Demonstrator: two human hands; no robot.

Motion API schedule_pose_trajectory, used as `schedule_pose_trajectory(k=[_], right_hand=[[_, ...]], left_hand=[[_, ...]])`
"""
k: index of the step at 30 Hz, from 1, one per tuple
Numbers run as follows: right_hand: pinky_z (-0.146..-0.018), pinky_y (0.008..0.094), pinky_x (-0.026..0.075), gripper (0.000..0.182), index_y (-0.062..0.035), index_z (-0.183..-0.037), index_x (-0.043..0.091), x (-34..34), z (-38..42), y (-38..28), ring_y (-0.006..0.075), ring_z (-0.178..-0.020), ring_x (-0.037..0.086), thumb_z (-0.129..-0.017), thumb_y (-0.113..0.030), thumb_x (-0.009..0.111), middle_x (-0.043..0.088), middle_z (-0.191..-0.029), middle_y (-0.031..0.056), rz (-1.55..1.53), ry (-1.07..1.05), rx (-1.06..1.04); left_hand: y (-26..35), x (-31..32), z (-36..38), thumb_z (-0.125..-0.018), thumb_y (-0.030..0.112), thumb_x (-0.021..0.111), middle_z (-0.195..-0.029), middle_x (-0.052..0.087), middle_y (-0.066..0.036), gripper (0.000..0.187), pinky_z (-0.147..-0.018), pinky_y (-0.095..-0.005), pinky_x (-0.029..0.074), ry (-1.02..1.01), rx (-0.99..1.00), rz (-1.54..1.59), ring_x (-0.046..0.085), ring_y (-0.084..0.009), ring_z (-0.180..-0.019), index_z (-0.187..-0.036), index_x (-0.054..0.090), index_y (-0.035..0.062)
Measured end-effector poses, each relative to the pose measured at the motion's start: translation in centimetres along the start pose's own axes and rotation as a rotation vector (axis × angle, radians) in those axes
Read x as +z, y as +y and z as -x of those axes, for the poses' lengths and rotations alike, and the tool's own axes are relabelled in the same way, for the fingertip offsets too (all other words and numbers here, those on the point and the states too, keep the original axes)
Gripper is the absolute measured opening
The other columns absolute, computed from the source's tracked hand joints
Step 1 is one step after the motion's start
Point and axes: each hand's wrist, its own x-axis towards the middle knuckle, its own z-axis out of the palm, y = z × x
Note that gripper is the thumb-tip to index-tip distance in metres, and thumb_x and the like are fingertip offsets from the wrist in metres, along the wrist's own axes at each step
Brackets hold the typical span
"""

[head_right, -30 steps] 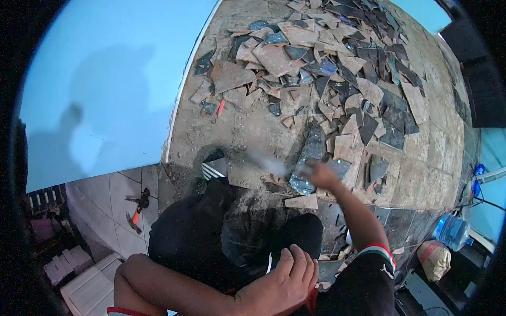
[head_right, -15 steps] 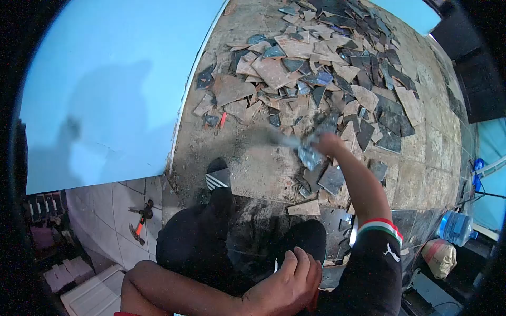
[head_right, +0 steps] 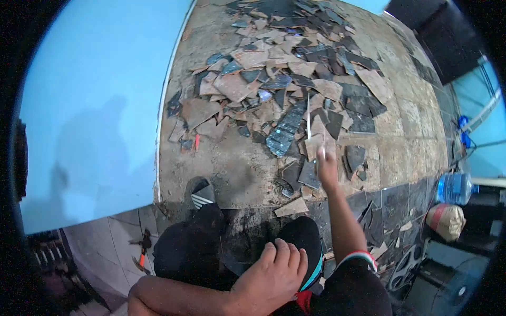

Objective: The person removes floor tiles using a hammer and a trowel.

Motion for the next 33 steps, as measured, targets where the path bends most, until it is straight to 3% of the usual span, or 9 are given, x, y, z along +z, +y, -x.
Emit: schedule_pose_trajectory(k=[2,7,11,19,22,26,27,30,33], right_hand=[[-0.069,0.0350,0.049,0.054,0.0047,-0.110,0.069,-0.9,4.6,8.7,0.0158,-0.075,0.061,-0.101,-0.048,0.063,0.065,-0.080,0.0077,-0.055,0.110,-0.047],[-0.073,0.0421,0.049,0.047,0.0046,-0.104,0.064,-5.6,18.4,13.8,0.0219,-0.079,0.061,-0.096,-0.041,0.069,0.065,-0.083,0.0121,-0.211,0.258,0.523],[-0.064,0.0378,0.050,0.031,0.0041,-0.110,0.061,-8.8,22.3,21.1,0.0224,-0.072,0.065,-0.092,-0.021,0.067,0.066,-0.090,0.0146,-0.026,0.562,0.381],[-0.051,0.0376,0.052,0.038,-0.0005,-0.118,0.048,-13.2,28.6,22.4,0.0225,-0.062,0.065,-0.091,-0.016,0.069,0.064,-0.093,0.0178,-0.380,0.546,0.582],[-0.045,0.0369,0.048,0.044,0.0014,-0.121,0.052,-12.8,33.1,24.5,0.0225,-0.051,0.062,-0.094,-0.027,0.071,0.065,-0.083,0.0155,-0.421,0.421,0.585],[-0.052,0.0378,0.052,0.045,0.0039,-0.111,0.063,-11.0,38.8,30.0,0.0226,-0.056,0.066,-0.095,-0.037,0.072,0.070,-0.085,0.0159,-0.312,0.392,0.646],[-0.067,0.0415,0.056,0.048,0.0045,-0.113,0.065,-11.2,39.7,29.1,0.0285,-0.074,0.072,-0.096,-0.040,0.070,0.072,-0.093,0.0201,-0.340,0.368,0.751],[-0.061,0.0387,0.054,0.040,-0.0010,-0.106,0.065,-7.8,41.6,36.0,0.0235,-0.070,0.069,-0.098,-0.040,0.069,0.069,-0.085,0.0134,-0.144,0.504,0.588],[-0.088,0.0466,0.052,0.047,0.0014,-0.114,0.066,-7.7,40.1,34.0,0.0389,-0.101,0.068,-0.098,-0.042,0.066,0.071,-0.104,0.0232,-0.091,0.512,0.634]], left_hand=[[-0.1,-0.3,-0.5,-0.096,0.024,0.057,-0.113,0.068,-0.017,0.038,-0.092,-0.0429,0.048,-0.019,0.052,-0.005,0.062,-0.0336,-0.109,-0.125,0.066,-0.0003],[0.7,1.7,-1.4,-0.091,0.022,0.056,-0.105,0.065,-0.012,0.043,-0.085,-0.0377,0.046,-0.043,0.129,-0.009,0.060,-0.0269,-0.099,-0.128,0.064,0.0012],[1.4,1.9,-2.0,-0.090,0.020,0.057,-0.100,0.065,-0.011,0.040,-0.082,-0.0377,0.047,-0.106,0.174,0.022,0.061,-0.0252,-0.096,-0.125,0.065,0.0027],[3.3,4.5,-2.8,-0.092,0.023,0.067,-0.099,0.066,-0.011,0.040,-0.084,-0.0421,0.048,-0.241,0.190,0.100,0.064,-0.0290,-0.097,-0.126,0.068,0.0033],[4.0,4.1,-3.6,-0.093,0.021,0.066,-0.101,0.066,-0.013,0.038,-0.087,-0.0434,0.049,-0.274,0.167,0.137,0.064,-0.0315,-0.101,-0.127,0.067,0.0037],[4.3,4.5,-4.3,-0.092,0.021,0.067,-0.106,0.067,-0.013,0.039,-0.090,-0.0449,0.049,-0.302,0.151,0.129,0.064,-0.0332,-0.104,-0.127,0.065,0.0041],[4.3,4.8,-4.3,-0.092,0.021,0.067,-0.106,0.068,-0.013,0.039,-0.090,-0.0451,0.049,-0.312,0.149,0.133,0.064,-0.0331,-0.104,-0.127,0.065,0.0040],[4.8,5.4,-4.5,-0.092,0.021,0.068,-0.106,0.068,-0.013,0.039,-0.090,-0.0456,0.049,-0.322,0.163,0.120,0.064,-0.0328,-0.104,-0.127,0.065,0.0038],[5.4,5.5,-5.3,-0.091,0.021,0.068,-0.104,0.068,-0.013,0.039,-0.089,-0.0459,0.049,-0.344,0.189,0.115,0.064,-0.0328,-0.103,-0.127,0.066,0.0039]])
